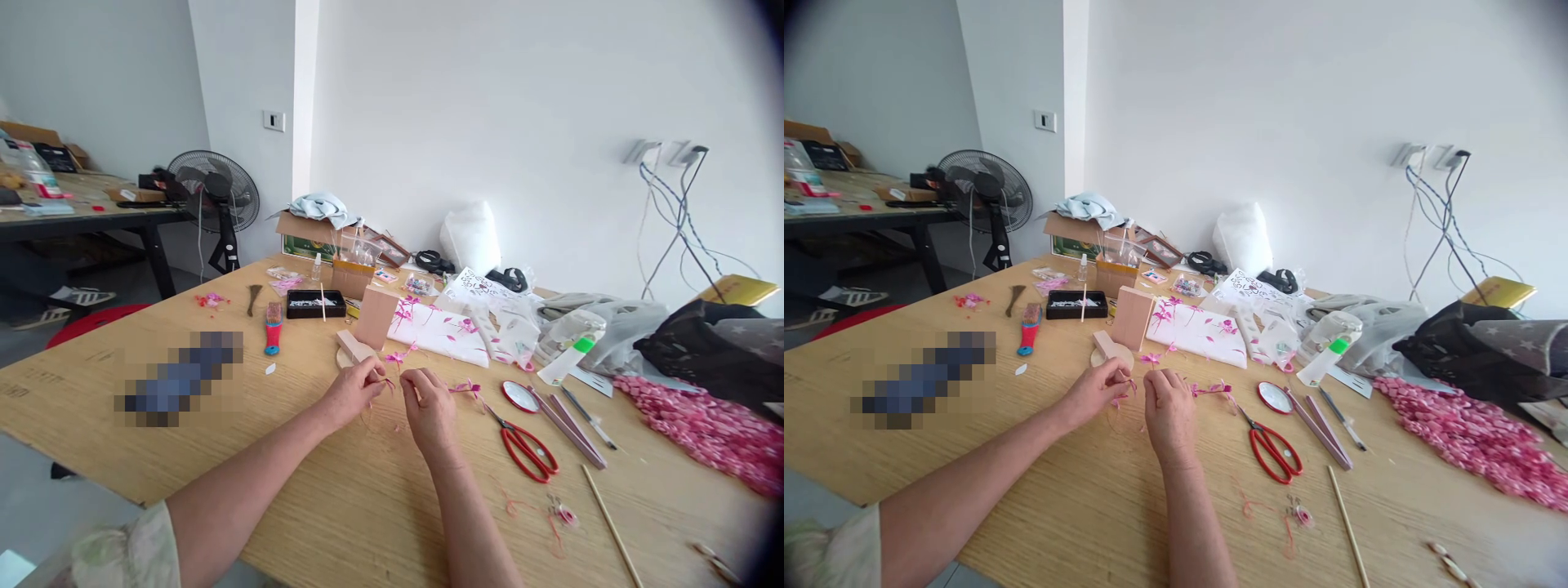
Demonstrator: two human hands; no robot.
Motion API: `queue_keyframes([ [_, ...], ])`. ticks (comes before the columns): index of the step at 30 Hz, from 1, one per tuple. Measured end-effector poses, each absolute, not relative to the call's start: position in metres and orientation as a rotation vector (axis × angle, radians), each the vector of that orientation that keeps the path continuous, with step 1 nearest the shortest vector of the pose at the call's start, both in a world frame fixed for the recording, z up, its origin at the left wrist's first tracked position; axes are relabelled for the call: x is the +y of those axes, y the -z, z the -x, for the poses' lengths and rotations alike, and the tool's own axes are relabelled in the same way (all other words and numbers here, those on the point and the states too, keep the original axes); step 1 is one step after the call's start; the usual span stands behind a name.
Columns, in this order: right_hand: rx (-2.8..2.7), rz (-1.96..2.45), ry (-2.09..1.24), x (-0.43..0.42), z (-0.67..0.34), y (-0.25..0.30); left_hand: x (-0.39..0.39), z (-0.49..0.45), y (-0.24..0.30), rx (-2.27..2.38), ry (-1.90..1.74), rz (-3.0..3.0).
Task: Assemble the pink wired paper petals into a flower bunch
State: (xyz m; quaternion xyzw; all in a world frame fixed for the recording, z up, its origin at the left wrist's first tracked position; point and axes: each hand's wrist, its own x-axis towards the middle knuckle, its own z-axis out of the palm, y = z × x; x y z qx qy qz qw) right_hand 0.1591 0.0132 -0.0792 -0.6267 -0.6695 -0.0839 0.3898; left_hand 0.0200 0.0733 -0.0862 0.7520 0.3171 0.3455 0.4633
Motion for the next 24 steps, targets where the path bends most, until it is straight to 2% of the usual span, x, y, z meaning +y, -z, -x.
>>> queue_keyframes([
  [8, -1.755, 1.631, 0.165, 0.013, -0.161, 0.08, 0.075, -0.013, 0.084, 0.688, -0.945, -2.263],
  [15, -1.946, 1.668, 0.258, 0.013, -0.174, 0.079, 0.084, -0.005, 0.077, 0.564, -0.757, -2.463],
  [18, -1.829, 1.75, 0.315, 0.011, -0.191, 0.076, 0.092, 0.003, 0.073, 0.575, -0.692, -2.465],
  [21, -1.692, 1.769, 0.336, 0.01, -0.196, 0.075, 0.096, 0.007, 0.069, 0.684, -0.843, -2.345],
  [24, -1.82, 1.729, 0.325, 0.013, -0.179, 0.077, 0.096, 0.005, 0.067, 0.794, -0.988, -2.133],
])
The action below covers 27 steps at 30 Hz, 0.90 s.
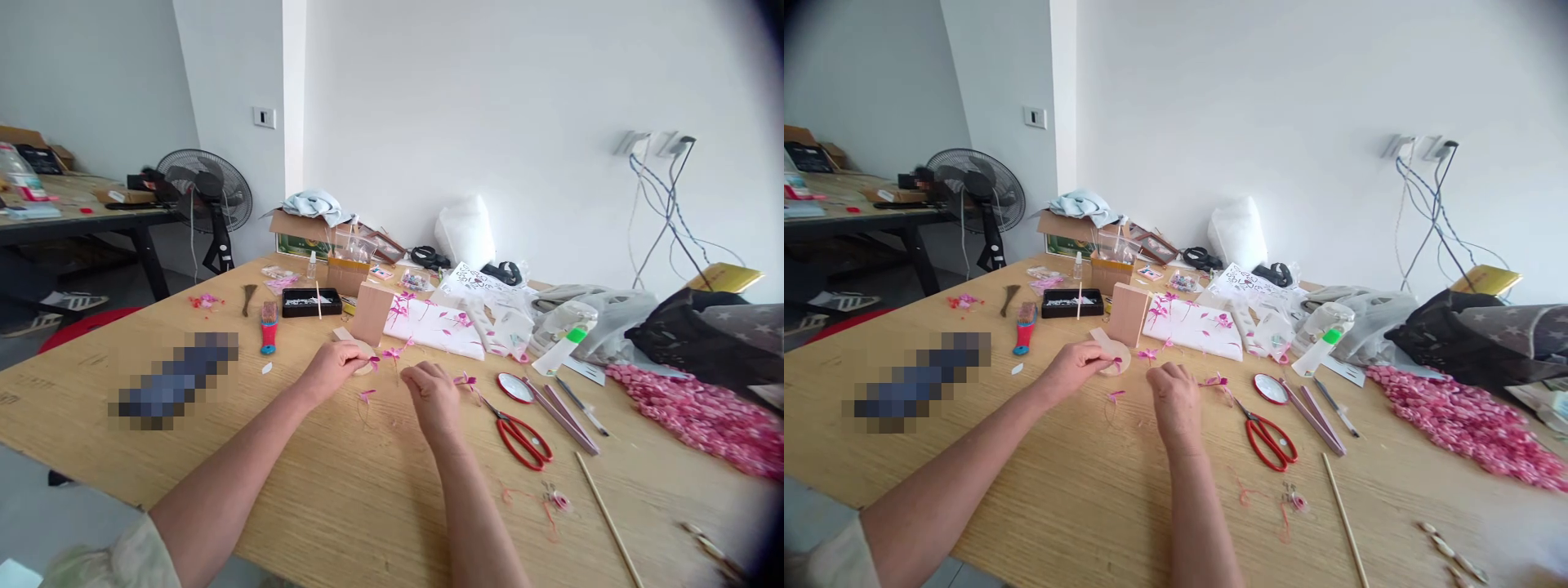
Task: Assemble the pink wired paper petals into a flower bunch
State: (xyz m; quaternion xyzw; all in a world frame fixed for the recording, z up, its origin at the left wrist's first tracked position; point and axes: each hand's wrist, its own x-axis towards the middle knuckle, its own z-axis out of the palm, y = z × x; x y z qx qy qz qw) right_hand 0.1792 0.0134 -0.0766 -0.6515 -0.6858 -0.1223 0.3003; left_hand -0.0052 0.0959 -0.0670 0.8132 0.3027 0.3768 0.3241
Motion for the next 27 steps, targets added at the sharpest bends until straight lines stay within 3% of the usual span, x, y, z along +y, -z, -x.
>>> queue_keyframes([
  [6, -2.167, 1.674, 0.312, 0.023, -0.137, 0.087, 0.093, -0.002, 0.07, 0.835, -1.04, -1.671],
  [12, -2.117, 1.562, 0.179, 0.02, -0.135, 0.084, 0.091, -0.006, 0.072, 0.81, -1.062, -1.471],
  [18, -1.608, 1.453, 0.057, 0.014, -0.149, 0.081, 0.083, -0.013, 0.076, 0.803, -1.09, -1.71],
  [27, -1.473, 1.425, -0.042, 0.016, -0.138, 0.085, 0.063, -0.018, 0.077, 0.744, -1.168, -2.08],
])
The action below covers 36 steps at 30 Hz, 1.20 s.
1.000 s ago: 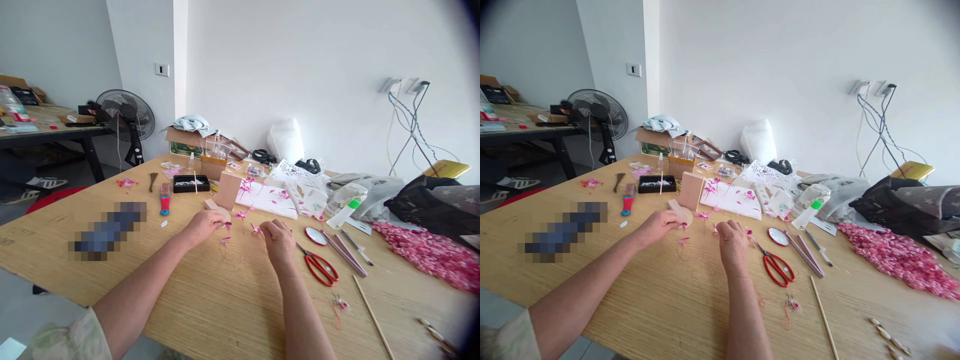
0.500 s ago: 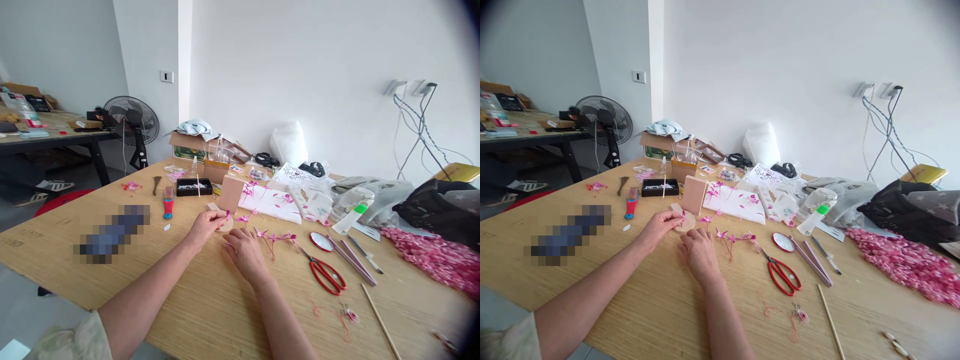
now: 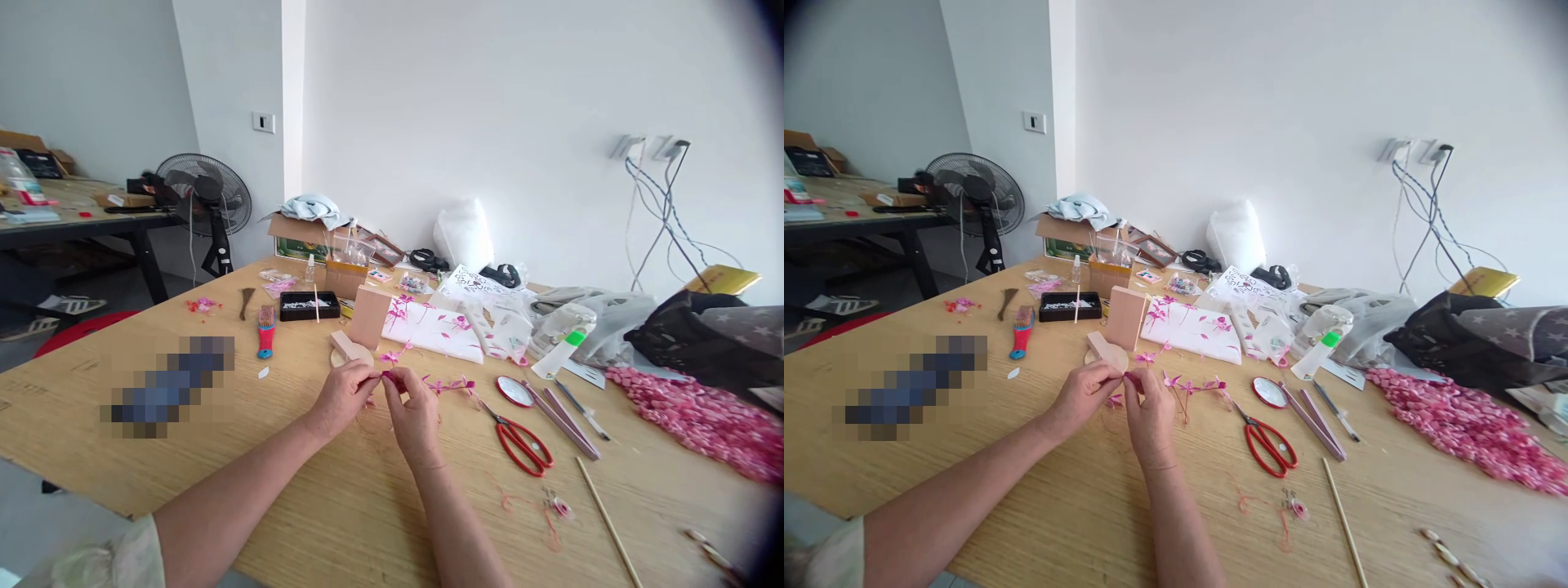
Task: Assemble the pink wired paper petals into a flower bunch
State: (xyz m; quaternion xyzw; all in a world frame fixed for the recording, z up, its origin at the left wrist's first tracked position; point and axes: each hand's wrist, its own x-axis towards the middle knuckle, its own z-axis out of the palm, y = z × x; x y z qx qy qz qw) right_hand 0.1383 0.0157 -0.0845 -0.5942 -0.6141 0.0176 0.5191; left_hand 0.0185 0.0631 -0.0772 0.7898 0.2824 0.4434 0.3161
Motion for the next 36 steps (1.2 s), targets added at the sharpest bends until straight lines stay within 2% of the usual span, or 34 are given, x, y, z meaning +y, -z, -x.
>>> queue_keyframes([
  [13, -1.199, 1.51, -0.114, 0.02, -0.151, 0.088, 0.065, -0.021, 0.077, 0.778, -1.107, -1.875],
  [23, -1.271, 1.305, -0.225, 0.02, -0.152, 0.092, 0.066, -0.012, 0.073, 0.563, -0.943, -1.421],
  [30, -1.354, 1.239, -0.279, 0.019, -0.147, 0.091, 0.064, -0.02, 0.075, 0.614, -0.907, -1.412],
  [36, -1.474, 1.326, 0.06, 0.015, -0.146, 0.085, 0.068, -0.019, 0.078, 0.701, -1.113, -1.623],
])
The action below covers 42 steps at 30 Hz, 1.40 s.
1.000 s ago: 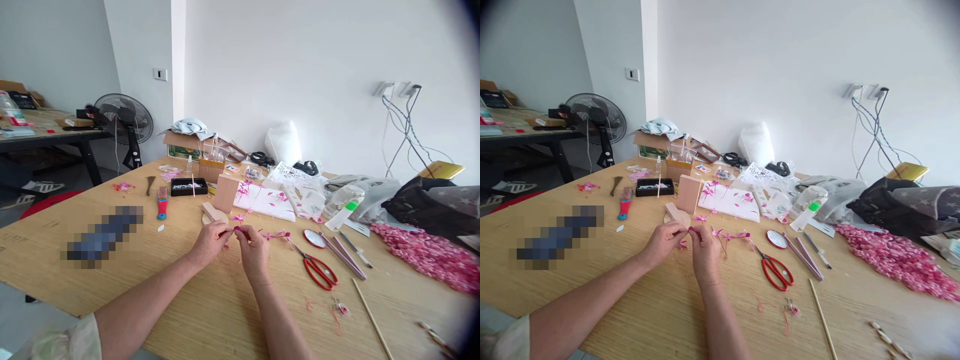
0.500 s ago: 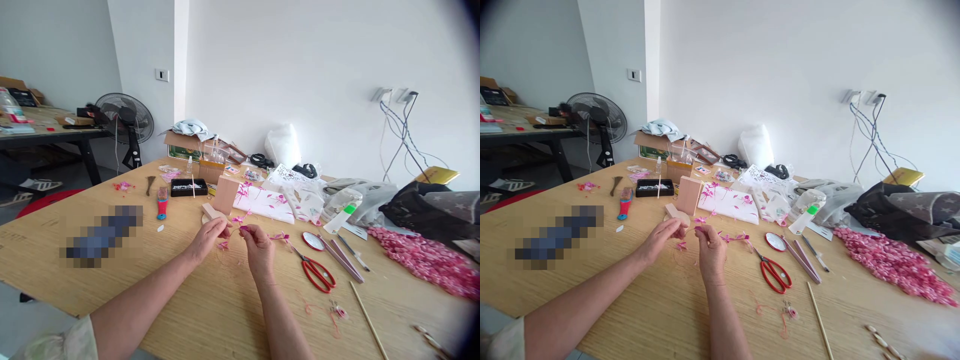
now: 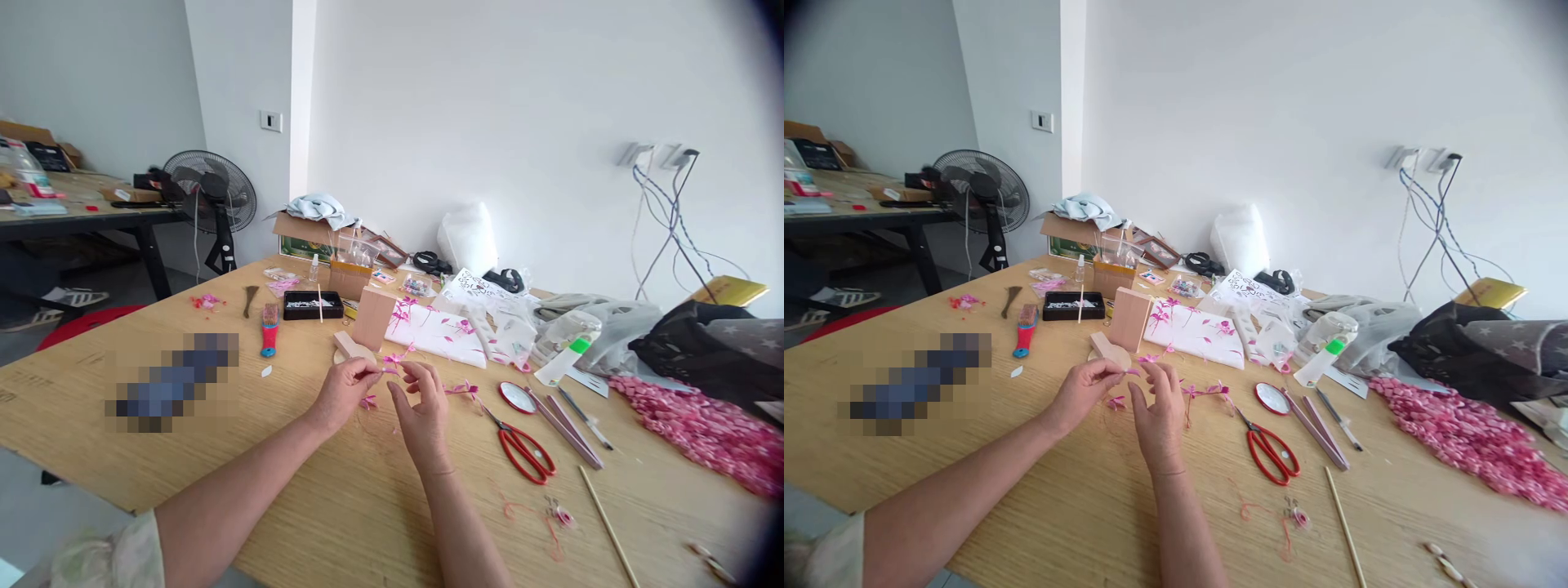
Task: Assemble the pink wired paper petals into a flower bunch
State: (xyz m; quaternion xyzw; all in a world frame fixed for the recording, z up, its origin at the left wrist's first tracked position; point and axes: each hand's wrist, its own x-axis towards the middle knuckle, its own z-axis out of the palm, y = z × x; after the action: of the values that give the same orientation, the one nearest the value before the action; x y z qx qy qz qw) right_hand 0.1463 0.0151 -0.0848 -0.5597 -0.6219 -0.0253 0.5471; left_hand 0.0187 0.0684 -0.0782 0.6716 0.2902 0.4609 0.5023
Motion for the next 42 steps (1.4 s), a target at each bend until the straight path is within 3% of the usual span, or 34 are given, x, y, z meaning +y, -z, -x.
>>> queue_keyframes([
  [4, -1.556, 1.338, 0.205, 0.0125, -0.1439, 0.084, 0.0658, -0.0193, 0.0778, 0.702, -1.162, -1.71],
  [9, -1.562, 1.368, 0.312, 0.0132, -0.1408, 0.086, 0.0636, -0.0249, 0.0793, 0.653, -1.107, -1.394],
  [16, -1.526, 1.404, 0.229, 0.0177, -0.141, 0.0906, 0.0605, -0.0253, 0.0818, 0.53, -0.951, -1.043],
  [42, -1.532, 1.445, 0.115, 0.0176, -0.1447, 0.0885, 0.0654, -0.0202, 0.079, 0.524, -0.861, -1.027],
])
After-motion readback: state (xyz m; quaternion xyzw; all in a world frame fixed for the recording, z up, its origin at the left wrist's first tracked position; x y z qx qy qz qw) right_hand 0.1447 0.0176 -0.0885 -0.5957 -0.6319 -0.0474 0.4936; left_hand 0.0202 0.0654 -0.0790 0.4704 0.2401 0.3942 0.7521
